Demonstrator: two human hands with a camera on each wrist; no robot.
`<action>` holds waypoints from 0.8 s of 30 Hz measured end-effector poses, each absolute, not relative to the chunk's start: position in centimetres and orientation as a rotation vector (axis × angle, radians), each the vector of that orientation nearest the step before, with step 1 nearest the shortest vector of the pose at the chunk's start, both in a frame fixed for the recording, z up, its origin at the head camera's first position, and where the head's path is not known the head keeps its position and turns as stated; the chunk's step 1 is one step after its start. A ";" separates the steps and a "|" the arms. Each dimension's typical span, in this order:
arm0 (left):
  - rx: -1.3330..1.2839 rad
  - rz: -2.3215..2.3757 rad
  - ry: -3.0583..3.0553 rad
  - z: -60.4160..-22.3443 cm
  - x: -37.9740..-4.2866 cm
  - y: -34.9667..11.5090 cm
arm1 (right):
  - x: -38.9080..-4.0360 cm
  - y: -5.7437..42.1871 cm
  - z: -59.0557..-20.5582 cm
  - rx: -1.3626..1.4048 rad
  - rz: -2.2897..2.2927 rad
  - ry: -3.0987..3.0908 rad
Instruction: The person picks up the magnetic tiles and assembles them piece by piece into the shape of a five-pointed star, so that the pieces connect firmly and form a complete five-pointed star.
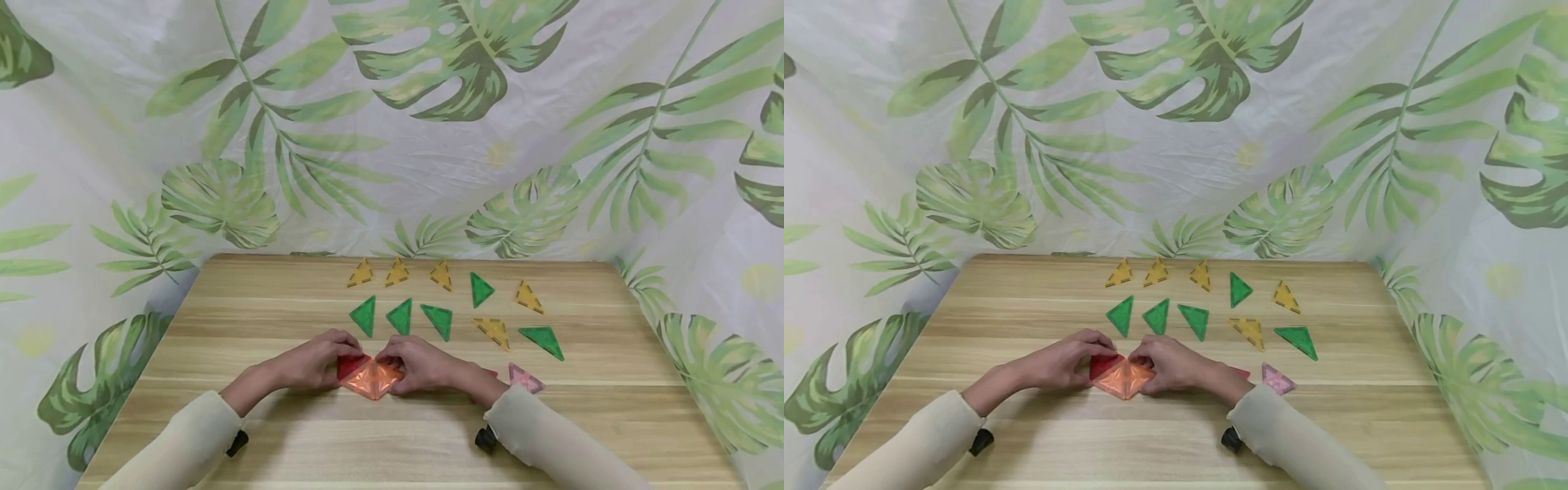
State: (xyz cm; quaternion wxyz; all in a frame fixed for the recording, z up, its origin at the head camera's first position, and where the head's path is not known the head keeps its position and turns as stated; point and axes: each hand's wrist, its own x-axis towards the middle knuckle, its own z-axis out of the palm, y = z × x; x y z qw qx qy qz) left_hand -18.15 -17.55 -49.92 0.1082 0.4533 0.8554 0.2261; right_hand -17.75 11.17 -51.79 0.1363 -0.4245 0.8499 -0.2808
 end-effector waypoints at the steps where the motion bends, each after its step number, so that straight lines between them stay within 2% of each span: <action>1: 1.339 0.658 2.529 -49.9 -18.1 -17.5 | -17.7 11.3 -51.8 -1.230 -0.812 2.461; 7: 1.359 0.576 2.625 -50.0 -17.5 -17.5 | -17.2 13.1 -51.7 -1.214 -0.840 2.470; 24: 1.198 0.445 2.675 -49.1 -15.9 -17.1 | -15.1 21.8 -50.1 -1.048 -0.848 2.594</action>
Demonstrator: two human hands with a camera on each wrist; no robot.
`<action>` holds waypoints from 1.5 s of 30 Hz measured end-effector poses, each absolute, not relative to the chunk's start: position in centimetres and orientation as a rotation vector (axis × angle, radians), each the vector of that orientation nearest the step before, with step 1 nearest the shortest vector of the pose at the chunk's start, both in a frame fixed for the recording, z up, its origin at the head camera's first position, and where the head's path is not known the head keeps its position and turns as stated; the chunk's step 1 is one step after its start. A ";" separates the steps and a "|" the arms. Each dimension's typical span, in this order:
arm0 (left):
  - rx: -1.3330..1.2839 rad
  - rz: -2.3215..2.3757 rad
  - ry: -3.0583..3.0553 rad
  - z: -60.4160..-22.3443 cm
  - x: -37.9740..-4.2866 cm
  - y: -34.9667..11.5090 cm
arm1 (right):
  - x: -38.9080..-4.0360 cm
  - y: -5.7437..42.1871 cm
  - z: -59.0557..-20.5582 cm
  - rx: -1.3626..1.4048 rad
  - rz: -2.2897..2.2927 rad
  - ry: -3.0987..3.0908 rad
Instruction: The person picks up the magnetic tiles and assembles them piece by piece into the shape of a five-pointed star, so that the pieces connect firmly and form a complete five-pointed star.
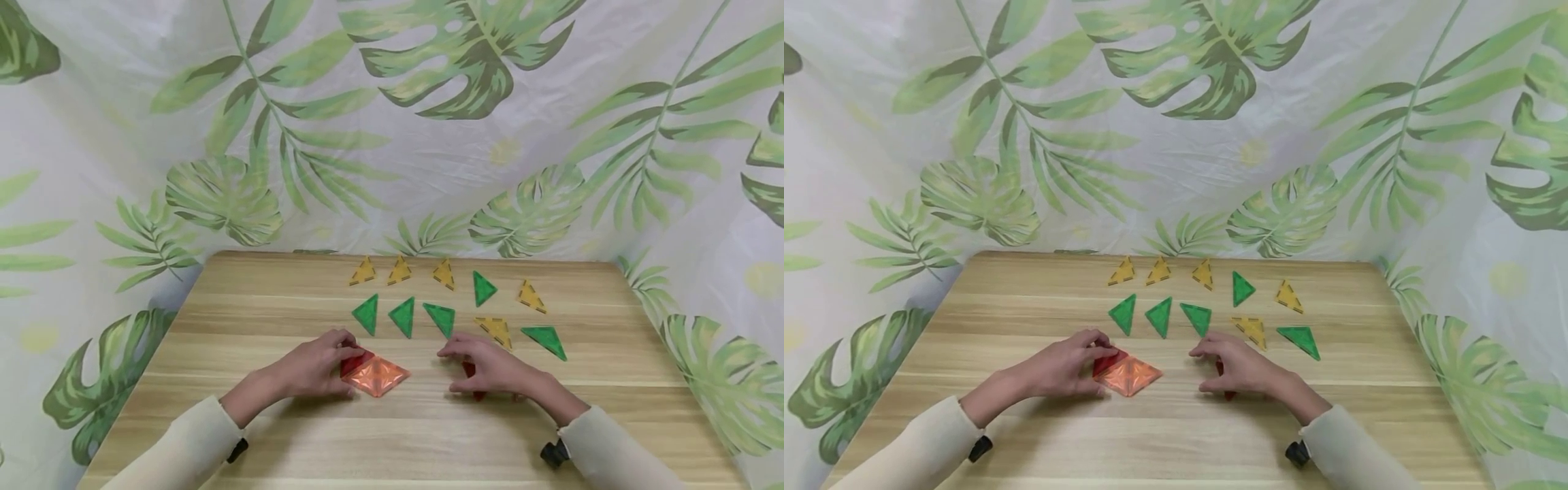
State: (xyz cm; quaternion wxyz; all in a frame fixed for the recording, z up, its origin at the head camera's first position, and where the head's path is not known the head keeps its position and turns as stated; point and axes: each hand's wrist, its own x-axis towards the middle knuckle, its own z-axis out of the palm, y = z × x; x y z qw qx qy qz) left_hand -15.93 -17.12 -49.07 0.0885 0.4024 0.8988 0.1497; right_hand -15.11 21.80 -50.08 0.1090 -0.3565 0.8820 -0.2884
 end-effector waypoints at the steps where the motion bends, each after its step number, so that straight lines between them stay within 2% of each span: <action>1: 1.202 0.437 2.682 -49.1 -15.8 -17.2 | -15.0 22.2 -50.0 -1.050 -0.851 2.596; 9: 1.224 0.390 2.705 -48.9 -15.3 -17.4 | -14.6 25.1 -49.5 -0.944 -0.836 2.540; 17: 1.205 0.430 2.668 -49.0 -15.2 -17.4 | -14.3 26.4 -49.9 -0.973 -0.847 2.522; 25: 1.200 0.493 2.642 -49.3 -15.7 -16.6 | -14.1 26.6 -50.9 -0.942 -0.845 2.529; 32: 1.309 0.512 2.684 -49.8 -15.9 -15.7 | -13.9 26.5 -51.5 -0.942 -0.848 2.545; 45: 1.265 0.518 2.702 -49.8 -15.6 -14.9 | -13.4 26.1 -52.2 -1.012 -0.889 2.610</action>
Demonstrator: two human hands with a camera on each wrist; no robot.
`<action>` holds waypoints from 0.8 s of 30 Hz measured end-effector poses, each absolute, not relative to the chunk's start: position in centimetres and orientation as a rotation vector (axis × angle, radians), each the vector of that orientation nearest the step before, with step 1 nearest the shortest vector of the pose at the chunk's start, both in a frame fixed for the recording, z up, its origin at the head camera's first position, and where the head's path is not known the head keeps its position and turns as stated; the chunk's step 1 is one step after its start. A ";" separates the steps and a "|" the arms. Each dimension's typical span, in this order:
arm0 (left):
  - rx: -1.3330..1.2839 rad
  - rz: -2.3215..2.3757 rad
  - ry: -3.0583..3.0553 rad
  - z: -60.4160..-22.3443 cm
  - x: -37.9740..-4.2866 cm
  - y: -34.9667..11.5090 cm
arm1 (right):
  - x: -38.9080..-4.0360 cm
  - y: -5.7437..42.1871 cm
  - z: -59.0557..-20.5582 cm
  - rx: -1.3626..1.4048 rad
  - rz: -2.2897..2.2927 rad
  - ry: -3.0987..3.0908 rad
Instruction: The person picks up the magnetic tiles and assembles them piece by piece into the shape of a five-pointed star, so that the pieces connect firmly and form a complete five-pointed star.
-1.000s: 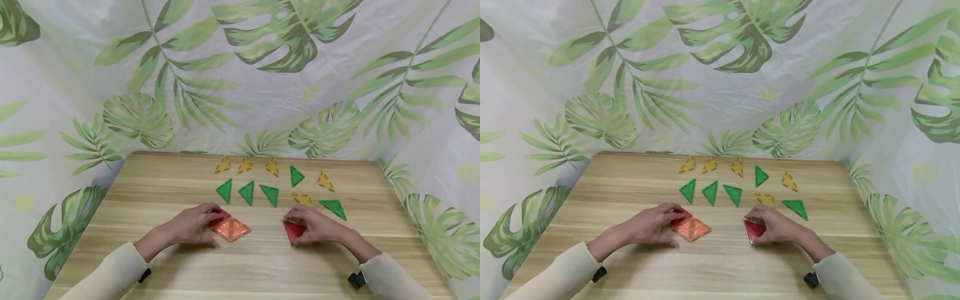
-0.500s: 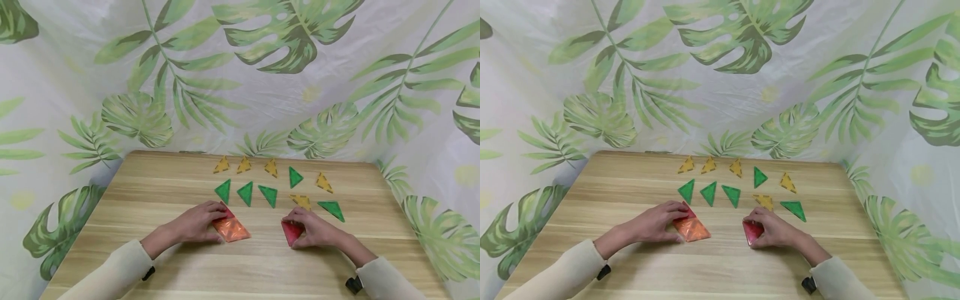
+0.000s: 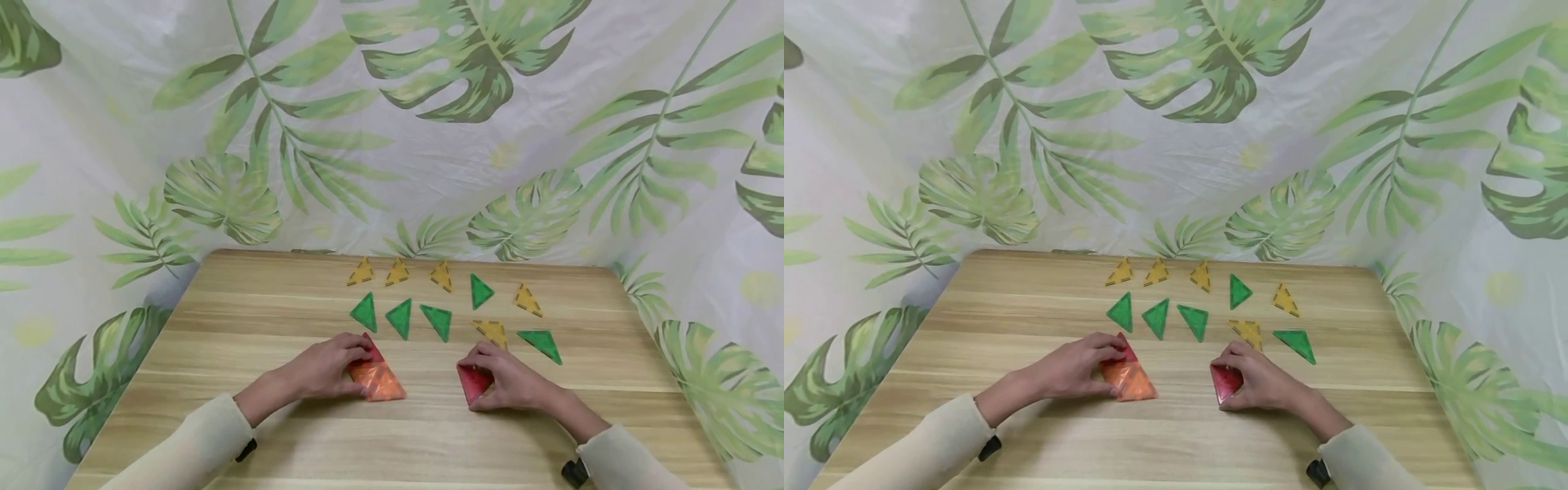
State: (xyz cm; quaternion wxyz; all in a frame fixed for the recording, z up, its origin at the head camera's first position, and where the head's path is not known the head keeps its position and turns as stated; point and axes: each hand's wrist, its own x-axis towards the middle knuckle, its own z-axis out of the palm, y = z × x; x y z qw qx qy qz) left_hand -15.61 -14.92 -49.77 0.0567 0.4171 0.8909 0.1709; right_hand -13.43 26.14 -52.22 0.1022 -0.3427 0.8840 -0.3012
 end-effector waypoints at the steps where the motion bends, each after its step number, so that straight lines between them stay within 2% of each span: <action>1: 1.274 0.521 2.700 -49.8 -15.6 -14.9 | -13.4 26.1 -52.2 -1.012 -0.888 2.614; 24: 1.376 0.499 2.619 -50.5 -15.2 -14.2 | -13.6 22.6 -51.9 -0.984 -0.954 2.671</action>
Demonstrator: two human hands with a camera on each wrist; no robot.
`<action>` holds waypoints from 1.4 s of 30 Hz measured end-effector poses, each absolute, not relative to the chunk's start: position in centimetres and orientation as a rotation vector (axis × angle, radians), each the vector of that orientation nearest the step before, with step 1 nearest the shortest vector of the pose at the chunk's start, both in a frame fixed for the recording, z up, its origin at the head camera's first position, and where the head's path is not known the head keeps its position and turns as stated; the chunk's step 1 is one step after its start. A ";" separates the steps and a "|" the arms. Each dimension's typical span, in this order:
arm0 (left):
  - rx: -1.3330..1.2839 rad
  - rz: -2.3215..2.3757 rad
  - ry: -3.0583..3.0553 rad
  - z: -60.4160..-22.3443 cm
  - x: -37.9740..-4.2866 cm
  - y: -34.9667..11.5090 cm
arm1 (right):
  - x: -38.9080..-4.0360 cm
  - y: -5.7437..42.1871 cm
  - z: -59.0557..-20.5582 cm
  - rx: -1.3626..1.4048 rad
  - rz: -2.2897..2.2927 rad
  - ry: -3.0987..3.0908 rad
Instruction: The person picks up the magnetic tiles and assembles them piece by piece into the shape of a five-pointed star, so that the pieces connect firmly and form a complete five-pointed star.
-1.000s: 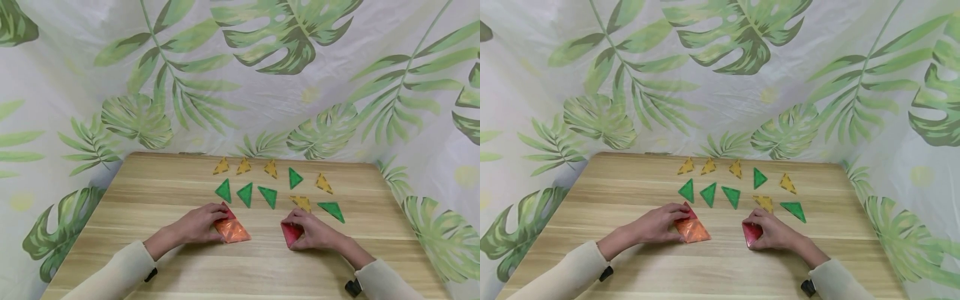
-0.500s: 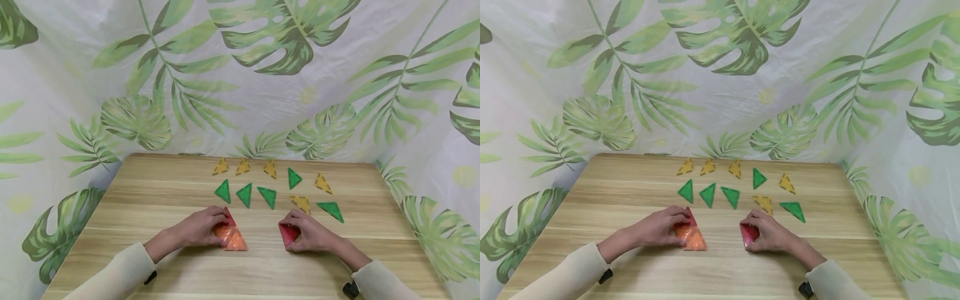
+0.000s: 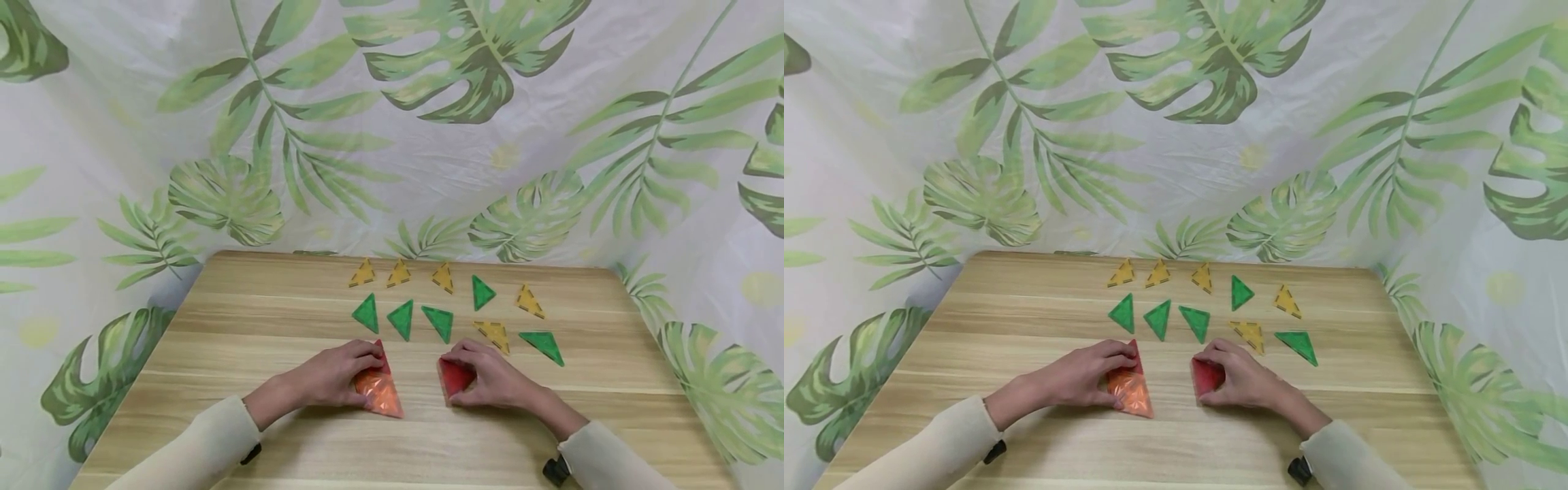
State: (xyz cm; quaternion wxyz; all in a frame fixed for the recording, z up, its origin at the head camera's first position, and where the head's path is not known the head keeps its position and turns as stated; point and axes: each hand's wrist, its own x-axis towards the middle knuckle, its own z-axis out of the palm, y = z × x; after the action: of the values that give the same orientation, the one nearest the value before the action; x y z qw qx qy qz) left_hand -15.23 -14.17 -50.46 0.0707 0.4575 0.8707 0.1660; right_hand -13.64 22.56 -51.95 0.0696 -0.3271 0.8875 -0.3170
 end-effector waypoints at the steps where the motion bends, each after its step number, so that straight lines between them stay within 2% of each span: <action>1: 1.378 0.501 2.619 -50.5 -15.2 -14.1 | -13.7 22.3 -51.9 -0.985 -0.956 2.675; 18: 1.361 0.536 2.570 -50.5 -15.7 -14.1 | -15.5 18.6 -51.7 -1.093 -0.957 2.751; 42: 1.399 0.477 2.527 -50.3 -15.9 -14.4 | -16.3 14.4 -52.2 -1.051 -0.879 2.780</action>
State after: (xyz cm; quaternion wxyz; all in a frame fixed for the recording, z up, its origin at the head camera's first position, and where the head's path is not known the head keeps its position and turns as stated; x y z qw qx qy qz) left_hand -15.92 -14.38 -50.32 0.1070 0.4751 0.8583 0.1620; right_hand -16.33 14.39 -52.18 0.0209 -0.3389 0.8968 -0.2837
